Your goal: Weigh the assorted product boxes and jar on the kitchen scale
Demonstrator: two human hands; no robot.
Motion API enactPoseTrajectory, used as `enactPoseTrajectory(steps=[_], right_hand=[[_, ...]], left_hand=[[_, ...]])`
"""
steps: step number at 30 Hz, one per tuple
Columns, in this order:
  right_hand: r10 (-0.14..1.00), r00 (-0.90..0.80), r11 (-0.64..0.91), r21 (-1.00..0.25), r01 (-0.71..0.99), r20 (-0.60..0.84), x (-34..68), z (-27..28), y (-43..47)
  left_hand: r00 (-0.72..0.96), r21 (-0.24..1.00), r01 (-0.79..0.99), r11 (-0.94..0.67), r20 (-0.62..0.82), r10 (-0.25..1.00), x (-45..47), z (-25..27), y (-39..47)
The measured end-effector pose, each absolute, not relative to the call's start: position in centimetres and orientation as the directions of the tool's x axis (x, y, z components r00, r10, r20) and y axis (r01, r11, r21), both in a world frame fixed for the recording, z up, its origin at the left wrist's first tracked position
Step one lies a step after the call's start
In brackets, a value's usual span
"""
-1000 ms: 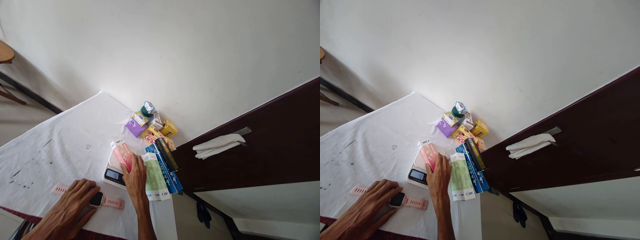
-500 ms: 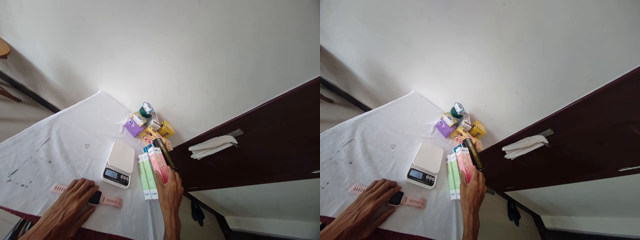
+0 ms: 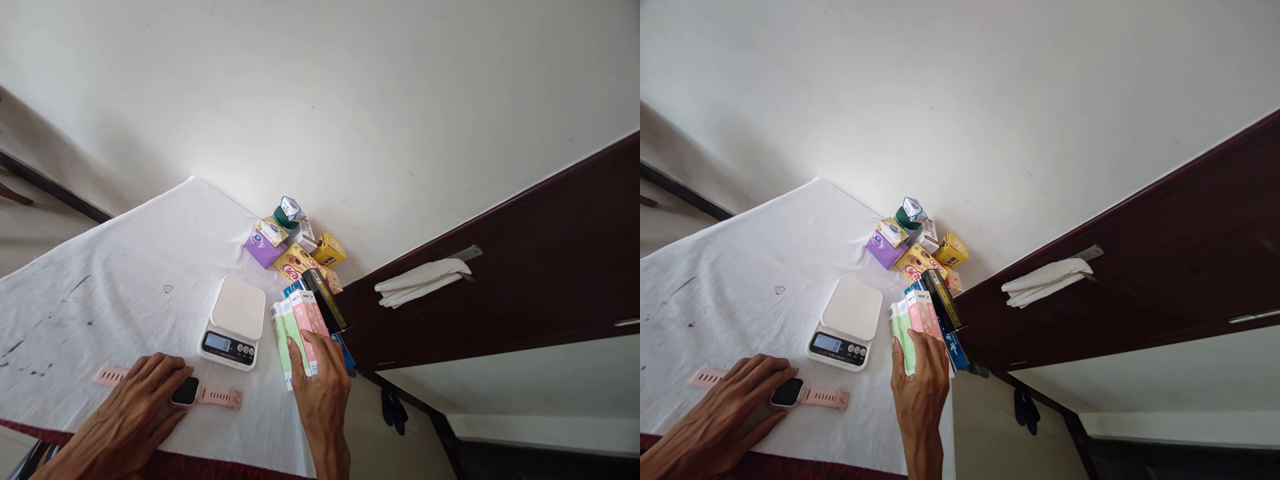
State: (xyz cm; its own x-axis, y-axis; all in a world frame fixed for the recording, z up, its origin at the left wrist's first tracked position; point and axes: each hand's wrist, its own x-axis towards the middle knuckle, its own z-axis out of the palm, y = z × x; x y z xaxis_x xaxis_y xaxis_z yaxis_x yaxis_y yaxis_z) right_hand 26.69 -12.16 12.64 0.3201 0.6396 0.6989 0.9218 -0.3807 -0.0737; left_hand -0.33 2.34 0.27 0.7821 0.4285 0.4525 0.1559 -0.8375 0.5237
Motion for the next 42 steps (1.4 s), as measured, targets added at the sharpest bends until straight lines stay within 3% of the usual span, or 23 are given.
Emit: enactPoseTrajectory(steps=[2, 4, 8, 11, 18, 26, 36, 42], right_hand=[[0.629, 0.338, -0.445, -0.032, 0.895, 0.700, 27.0, 12.1, -12.1], [0.569, 0.427, -0.604, 0.005, 0.797, 0.703, 28.1, 11.5, -12.5], [0.558, 0.608, -0.739, 0.006, 0.673, 0.564, 30.7, 9.8, -13.6], [0.567, 0.661, -0.732, -0.067, 0.678, 0.491, 31.8, 8.5, -14.0], [0.521, 0.634, -0.617, -0.261, 0.743, 0.572, 31.5, 9.3, -12.8], [0.779, 0.436, -0.308, -0.331, 0.892, 0.450, 27.3, 8.2, -6.9], [0.822, 0.424, -0.293, -0.356, 0.887, 0.381, 27.4, 6.5, -5.8], [0.735, 0.522, -0.314, -0.465, 0.827, 0.432, 28.3, 9.5, -6.7]], left_hand=[[0.788, 0.522, 0.159, -0.838, 0.445, 0.427, -0.4, 0.4, 2.3], [0.792, 0.521, 0.164, -0.837, 0.436, 0.427, -0.4, 0.5, 2.3], [0.790, 0.525, 0.160, -0.836, 0.440, 0.427, -0.3, 0.5, 2.3], [0.778, 0.550, 0.176, -0.816, 0.430, 0.458, -0.2, 0.5, 2.2], [0.800, 0.555, 0.192, -0.809, 0.389, 0.457, -0.2, 0.7, 2.0], [0.797, 0.533, 0.198, -0.823, 0.401, 0.451, -0.3, 0.6, 2.1], [0.792, 0.532, 0.229, -0.815, 0.385, 0.474, -0.2, 0.2, 1.6], [0.819, 0.540, 0.206, -0.816, 0.362, 0.446, -0.4, 1.0, 2.1]])
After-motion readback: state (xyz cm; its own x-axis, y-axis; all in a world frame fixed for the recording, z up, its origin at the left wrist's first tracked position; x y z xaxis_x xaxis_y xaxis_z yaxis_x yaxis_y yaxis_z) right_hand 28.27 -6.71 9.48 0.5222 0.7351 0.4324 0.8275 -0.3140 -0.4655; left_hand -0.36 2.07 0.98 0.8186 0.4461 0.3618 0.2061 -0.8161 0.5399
